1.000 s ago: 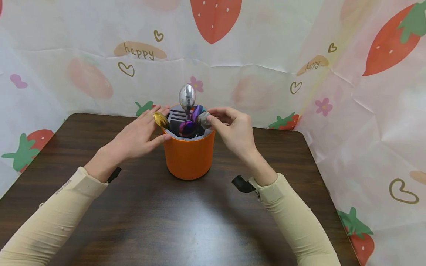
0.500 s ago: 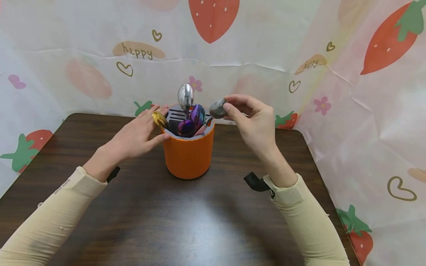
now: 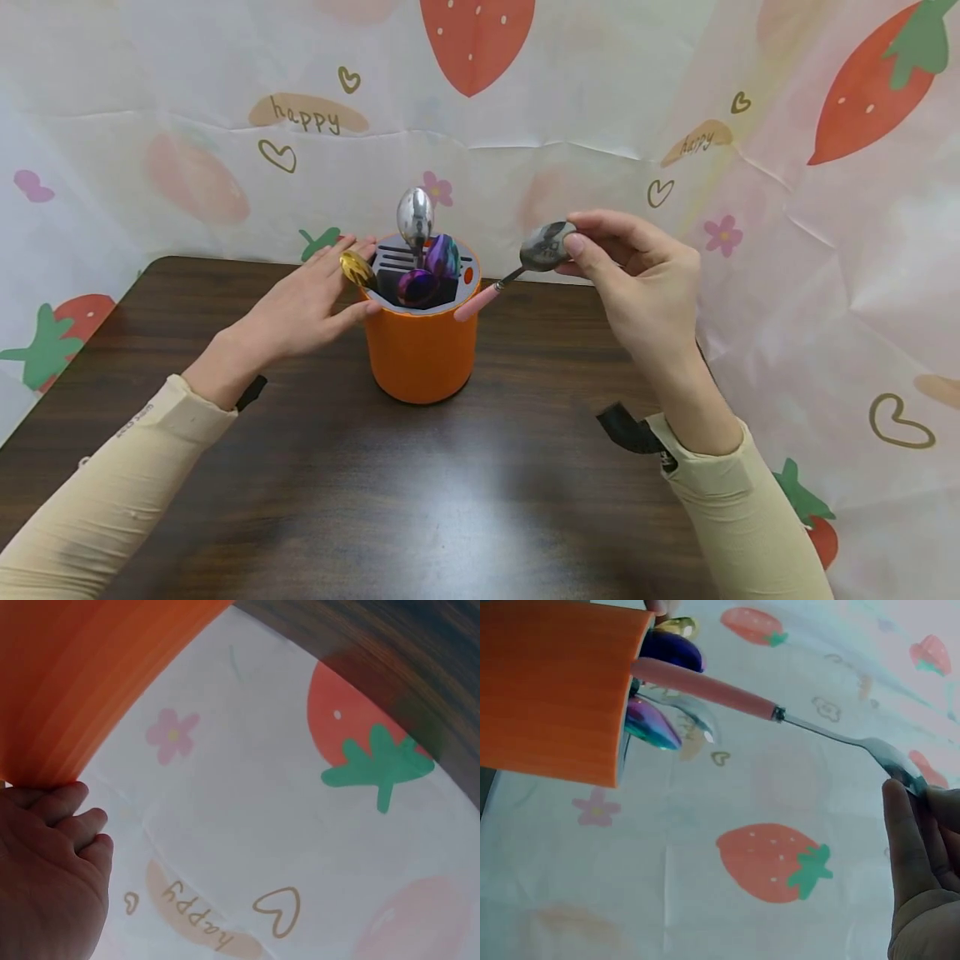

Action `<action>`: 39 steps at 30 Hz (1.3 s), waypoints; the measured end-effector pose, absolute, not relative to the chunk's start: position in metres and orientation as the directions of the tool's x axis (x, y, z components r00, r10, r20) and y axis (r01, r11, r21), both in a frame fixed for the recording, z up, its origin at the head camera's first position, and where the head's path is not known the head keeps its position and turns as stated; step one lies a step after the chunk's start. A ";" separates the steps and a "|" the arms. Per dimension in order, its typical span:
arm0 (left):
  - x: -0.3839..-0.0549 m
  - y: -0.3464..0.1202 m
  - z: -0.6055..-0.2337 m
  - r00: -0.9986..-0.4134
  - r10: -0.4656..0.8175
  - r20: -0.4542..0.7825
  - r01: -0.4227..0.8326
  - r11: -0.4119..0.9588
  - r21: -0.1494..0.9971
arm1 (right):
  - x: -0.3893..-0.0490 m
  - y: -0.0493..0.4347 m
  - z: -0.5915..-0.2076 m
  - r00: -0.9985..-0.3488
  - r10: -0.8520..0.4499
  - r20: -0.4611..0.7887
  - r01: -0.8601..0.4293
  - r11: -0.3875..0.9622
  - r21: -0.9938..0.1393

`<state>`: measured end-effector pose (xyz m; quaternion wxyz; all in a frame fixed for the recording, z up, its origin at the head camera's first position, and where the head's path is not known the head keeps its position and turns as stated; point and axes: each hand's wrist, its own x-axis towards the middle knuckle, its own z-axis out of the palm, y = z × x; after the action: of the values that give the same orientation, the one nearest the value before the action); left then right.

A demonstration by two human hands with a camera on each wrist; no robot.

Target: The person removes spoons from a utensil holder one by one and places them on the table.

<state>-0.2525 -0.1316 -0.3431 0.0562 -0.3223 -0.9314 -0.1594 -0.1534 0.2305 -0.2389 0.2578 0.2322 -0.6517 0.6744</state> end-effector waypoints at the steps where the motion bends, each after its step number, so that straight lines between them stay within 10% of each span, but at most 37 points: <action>1: -0.253 -0.132 -0.343 -0.788 0.580 0.206 0.615 0.739 0.274 | -0.151 0.232 -0.240 -0.771 0.044 0.635 -0.636 -0.018 -0.771; 22: -0.259 -0.135 -0.325 -0.811 0.558 0.176 0.576 0.709 0.407 | -0.139 0.265 -0.352 -0.955 -0.181 0.236 -0.281 0.288 -0.916; 39: -0.265 -0.134 -0.327 -0.781 0.595 0.190 0.618 0.694 0.370 | -0.161 0.270 -0.401 -0.963 -0.268 -0.038 -0.035 0.264 -0.964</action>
<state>-0.2649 -0.1341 -0.3270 0.0279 -0.3297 -0.9198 -0.2109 -0.1612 0.2698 -0.4015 -0.0971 0.0961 -0.7889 0.5992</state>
